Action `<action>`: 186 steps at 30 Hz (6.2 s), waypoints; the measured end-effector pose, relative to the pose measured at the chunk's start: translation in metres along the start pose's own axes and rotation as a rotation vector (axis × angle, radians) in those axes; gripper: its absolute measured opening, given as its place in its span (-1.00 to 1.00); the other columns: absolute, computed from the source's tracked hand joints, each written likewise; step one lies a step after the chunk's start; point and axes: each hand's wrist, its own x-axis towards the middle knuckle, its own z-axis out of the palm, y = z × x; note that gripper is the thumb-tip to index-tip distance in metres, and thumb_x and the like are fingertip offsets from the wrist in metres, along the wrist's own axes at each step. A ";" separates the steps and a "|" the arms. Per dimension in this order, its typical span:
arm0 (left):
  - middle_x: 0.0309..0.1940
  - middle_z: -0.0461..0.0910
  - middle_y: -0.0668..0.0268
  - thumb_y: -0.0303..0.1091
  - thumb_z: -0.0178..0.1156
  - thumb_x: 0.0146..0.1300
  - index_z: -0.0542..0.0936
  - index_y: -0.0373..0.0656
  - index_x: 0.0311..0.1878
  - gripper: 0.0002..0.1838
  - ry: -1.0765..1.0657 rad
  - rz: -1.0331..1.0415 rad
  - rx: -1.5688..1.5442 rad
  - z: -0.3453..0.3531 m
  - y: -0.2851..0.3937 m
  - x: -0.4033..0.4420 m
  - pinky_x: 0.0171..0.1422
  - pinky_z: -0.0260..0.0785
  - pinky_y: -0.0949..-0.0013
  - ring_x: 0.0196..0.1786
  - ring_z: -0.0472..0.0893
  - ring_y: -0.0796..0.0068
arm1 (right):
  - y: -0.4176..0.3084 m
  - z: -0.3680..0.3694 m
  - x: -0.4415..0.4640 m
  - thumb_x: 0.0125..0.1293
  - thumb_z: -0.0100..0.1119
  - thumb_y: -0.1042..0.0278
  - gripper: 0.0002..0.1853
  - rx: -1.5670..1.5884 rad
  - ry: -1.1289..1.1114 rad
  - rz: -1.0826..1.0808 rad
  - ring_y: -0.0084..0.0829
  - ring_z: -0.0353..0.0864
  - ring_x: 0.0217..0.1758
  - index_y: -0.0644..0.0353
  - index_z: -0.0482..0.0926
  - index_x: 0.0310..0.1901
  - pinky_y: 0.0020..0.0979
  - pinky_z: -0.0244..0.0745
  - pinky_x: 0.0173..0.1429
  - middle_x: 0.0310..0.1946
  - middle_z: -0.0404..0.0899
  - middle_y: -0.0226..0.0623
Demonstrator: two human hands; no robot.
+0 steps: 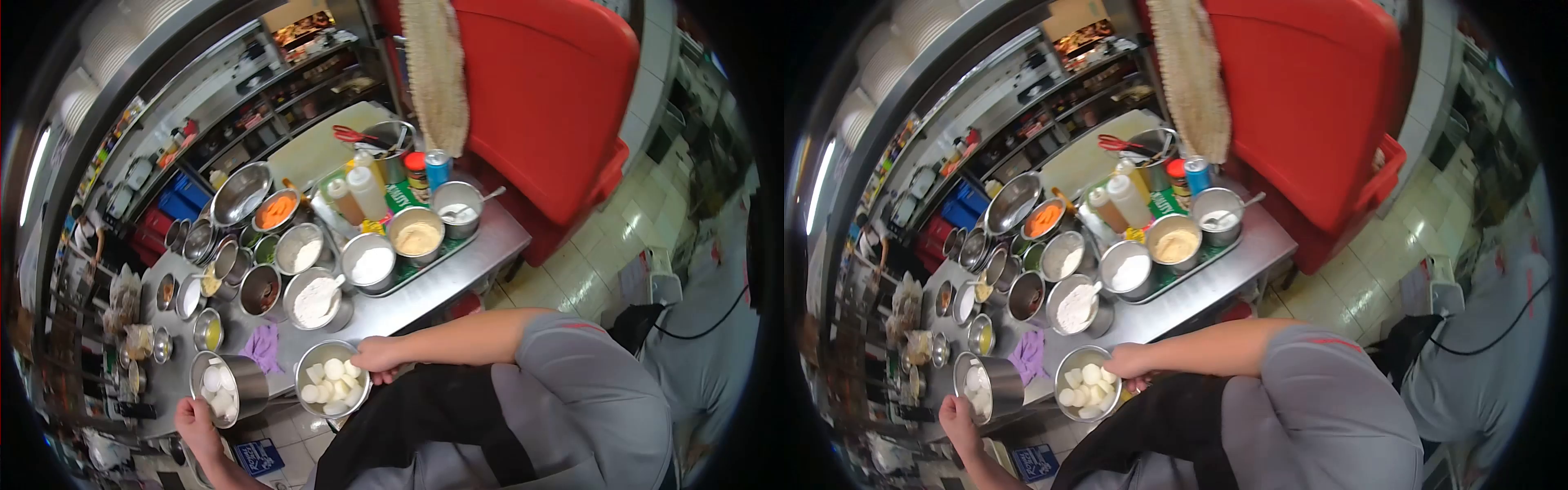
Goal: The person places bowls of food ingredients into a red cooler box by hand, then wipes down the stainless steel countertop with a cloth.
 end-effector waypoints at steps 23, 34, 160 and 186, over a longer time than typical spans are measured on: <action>-0.56 0.42 0.57 -0.47 0.16 0.38 0.40 -0.09 -0.53 -0.69 -0.961 0.165 -0.201 0.399 0.180 -0.080 -0.42 0.12 0.58 -0.47 0.28 0.80 | 0.283 -0.187 -0.347 0.39 -0.10 0.09 -0.52 0.415 0.819 0.042 -0.32 0.73 -0.55 0.37 0.62 -0.04 -0.36 0.61 -0.55 -0.40 0.71 -0.06; -0.62 0.35 0.51 -0.43 0.17 0.31 0.38 -0.20 -0.55 -0.70 -1.416 0.396 -0.252 0.549 0.239 -0.142 -0.43 0.19 0.48 -0.48 0.26 0.73 | 0.365 -0.146 -0.402 0.35 -0.06 0.09 -0.54 0.736 1.093 0.235 -0.37 0.68 -0.60 0.38 0.64 -0.18 -0.38 0.58 -0.54 -0.49 0.68 -0.13; 0.01 0.67 0.15 0.08 0.18 0.39 0.62 -0.23 0.11 -0.47 -2.820 -0.116 -0.461 1.392 0.870 -0.900 0.17 0.44 0.23 0.04 0.65 0.28 | 0.753 -0.510 -1.137 0.33 -0.02 -0.38 -0.25 1.526 2.333 -0.113 0.07 0.58 0.11 0.00 0.37 0.36 -0.01 0.63 0.00 0.23 0.48 -0.13; -0.04 0.67 -0.02 -0.02 0.22 0.38 0.58 -0.29 0.15 -0.49 -1.449 1.413 -1.023 1.288 0.866 -0.795 0.24 0.41 0.23 0.05 0.65 0.06 | 0.773 -0.512 -1.043 0.33 -0.18 -0.33 -0.31 1.399 2.020 -1.416 -0.10 0.58 0.16 -0.08 0.40 0.35 -0.01 0.64 -0.06 0.28 0.48 -0.24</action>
